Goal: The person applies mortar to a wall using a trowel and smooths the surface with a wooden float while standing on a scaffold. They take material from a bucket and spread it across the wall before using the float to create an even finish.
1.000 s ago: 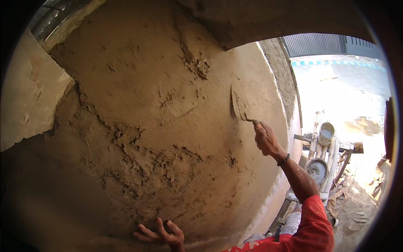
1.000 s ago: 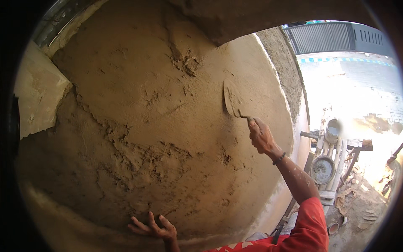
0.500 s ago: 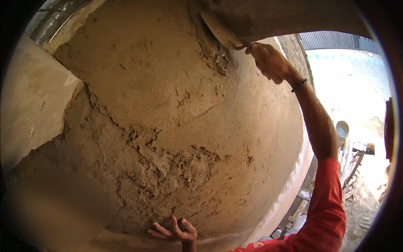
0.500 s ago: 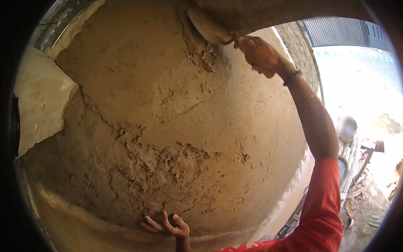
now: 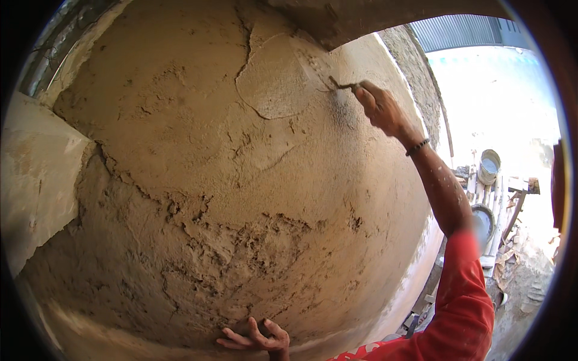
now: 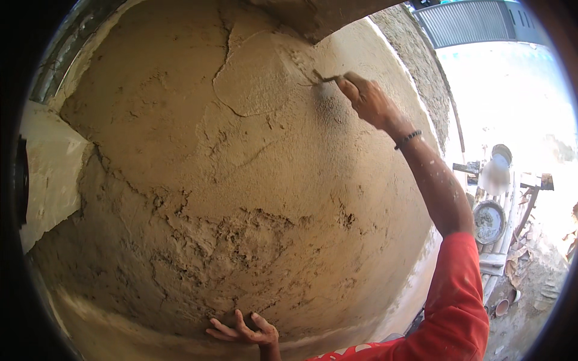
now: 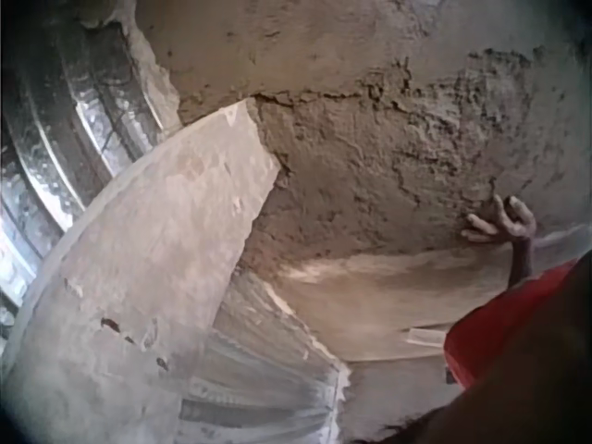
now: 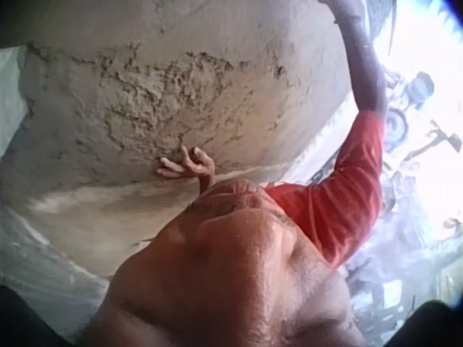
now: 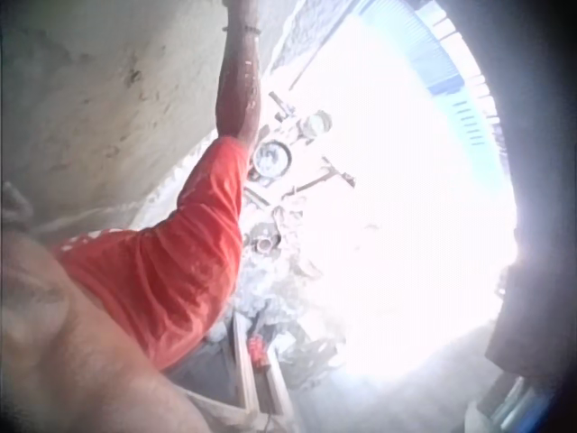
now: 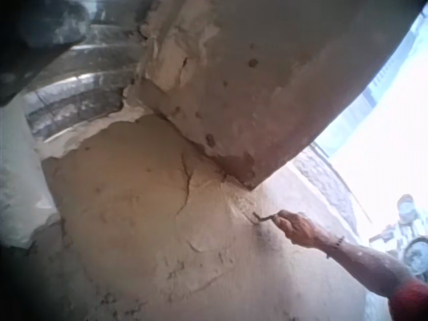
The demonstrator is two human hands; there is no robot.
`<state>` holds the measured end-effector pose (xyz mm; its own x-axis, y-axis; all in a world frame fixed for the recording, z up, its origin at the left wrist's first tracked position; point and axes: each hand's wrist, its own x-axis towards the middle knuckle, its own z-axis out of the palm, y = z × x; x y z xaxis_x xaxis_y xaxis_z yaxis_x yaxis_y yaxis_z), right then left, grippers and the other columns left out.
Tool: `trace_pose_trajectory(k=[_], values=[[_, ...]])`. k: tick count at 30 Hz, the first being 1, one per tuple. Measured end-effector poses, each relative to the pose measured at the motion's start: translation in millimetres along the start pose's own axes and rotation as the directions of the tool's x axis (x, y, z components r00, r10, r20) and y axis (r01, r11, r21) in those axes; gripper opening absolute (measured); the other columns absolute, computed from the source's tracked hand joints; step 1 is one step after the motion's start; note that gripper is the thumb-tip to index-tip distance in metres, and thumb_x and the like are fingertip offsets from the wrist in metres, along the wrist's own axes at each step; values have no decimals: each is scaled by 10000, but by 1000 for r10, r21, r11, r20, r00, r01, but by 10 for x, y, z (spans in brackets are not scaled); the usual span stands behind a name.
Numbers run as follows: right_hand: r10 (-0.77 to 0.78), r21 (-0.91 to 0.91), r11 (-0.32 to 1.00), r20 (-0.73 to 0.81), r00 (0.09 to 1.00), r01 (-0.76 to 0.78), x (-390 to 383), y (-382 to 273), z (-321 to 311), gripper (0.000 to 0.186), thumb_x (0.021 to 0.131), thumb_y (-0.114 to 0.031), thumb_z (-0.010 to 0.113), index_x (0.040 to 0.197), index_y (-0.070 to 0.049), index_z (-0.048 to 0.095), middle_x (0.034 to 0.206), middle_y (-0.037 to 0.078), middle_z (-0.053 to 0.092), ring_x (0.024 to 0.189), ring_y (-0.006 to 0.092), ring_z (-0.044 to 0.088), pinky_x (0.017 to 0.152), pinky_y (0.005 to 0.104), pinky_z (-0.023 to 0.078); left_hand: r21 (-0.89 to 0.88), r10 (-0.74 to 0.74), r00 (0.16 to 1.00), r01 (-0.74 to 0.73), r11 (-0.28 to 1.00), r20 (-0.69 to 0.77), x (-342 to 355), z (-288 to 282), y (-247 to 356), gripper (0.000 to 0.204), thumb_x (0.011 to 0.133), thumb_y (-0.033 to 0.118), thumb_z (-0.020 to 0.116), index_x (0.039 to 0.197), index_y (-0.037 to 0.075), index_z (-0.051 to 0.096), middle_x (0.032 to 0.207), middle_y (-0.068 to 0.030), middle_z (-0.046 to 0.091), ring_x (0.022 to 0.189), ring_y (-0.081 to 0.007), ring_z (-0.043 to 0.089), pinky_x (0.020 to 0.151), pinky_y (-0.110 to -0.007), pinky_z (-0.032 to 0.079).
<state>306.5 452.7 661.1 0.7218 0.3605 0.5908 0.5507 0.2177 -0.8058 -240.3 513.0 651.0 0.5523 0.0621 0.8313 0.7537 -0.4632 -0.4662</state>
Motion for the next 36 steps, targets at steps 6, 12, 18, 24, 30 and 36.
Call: trace_pose_trajectory(k=[6, 12, 18, 24, 30, 36], values=[[255, 197, 944, 73, 964, -265, -1312, 302, 548, 507, 1014, -529, 323, 894, -69, 501, 602, 30, 487, 481, 139, 501, 434, 325, 442, 10, -8, 1000, 8, 1000, 19, -67, -2, -41, 335, 976, 290, 496, 1277, 146, 526, 1538, -258, 218, 1407, -546, 121, 1044, -742, 143], [350, 359, 871, 21, 937, -334, -1640, -255, 309, 502, 1017, -516, 341, 941, -52, 517, 533, 5, 469, 398, 113, 481, 366, 288, 410, -19, -31, 999, 30, 999, -27, -43, -13, -29, 329, 976, 294, 498, 1267, 145, 539, 1537, -259, 229, 1406, -554, 115, 1033, -751, 144], [130, 402, 903, 78, 988, -151, 68, -969, -70, 534, 1036, -490, 319, 1137, -18, 549, 667, 17, 543, 457, 80, 520, 385, 232, 485, -31, -13, 1000, 12, 999, -8, -54, 20, -36, 330, 975, 298, 498, 1266, 148, 542, 1527, -271, 251, 1399, -569, 123, 1031, -751, 141], [13, 329, 943, 110, 994, -48, 99, -1347, 263, 621, 984, -584, 388, 1133, -4, 552, 669, 28, 552, 485, 82, 560, 378, 231, 489, -25, -35, 999, 34, 999, -19, -24, -21, -8, 324, 976, 299, 501, 1260, 151, 551, 1523, -283, 255, 1401, -569, 122, 1034, -745, 145], [-50, 118, 993, 221, 974, 24, -458, -1637, 535, 493, 1040, -429, 354, 1148, 8, 553, 569, 9, 528, 419, 84, 485, 388, 274, 424, 9, -11, 1000, 11, 1000, -10, -59, -16, -43, 325, 984, 304, 493, 1255, 135, 553, 1520, -291, 256, 1397, -572, 131, 1042, -732, 154], [-53, -47, 997, 69, 996, 56, -240, -999, 362, 377, 1058, -343, 348, 1095, -40, 569, 599, -9, 516, 433, 72, 464, 424, 258, 463, -1, 7, 999, -7, 1000, -49, -7, -5, 18, 320, 989, 316, 489, 1228, 112, 556, 1520, -292, 256, 1397, -571, 133, 1041, -733, 158]])
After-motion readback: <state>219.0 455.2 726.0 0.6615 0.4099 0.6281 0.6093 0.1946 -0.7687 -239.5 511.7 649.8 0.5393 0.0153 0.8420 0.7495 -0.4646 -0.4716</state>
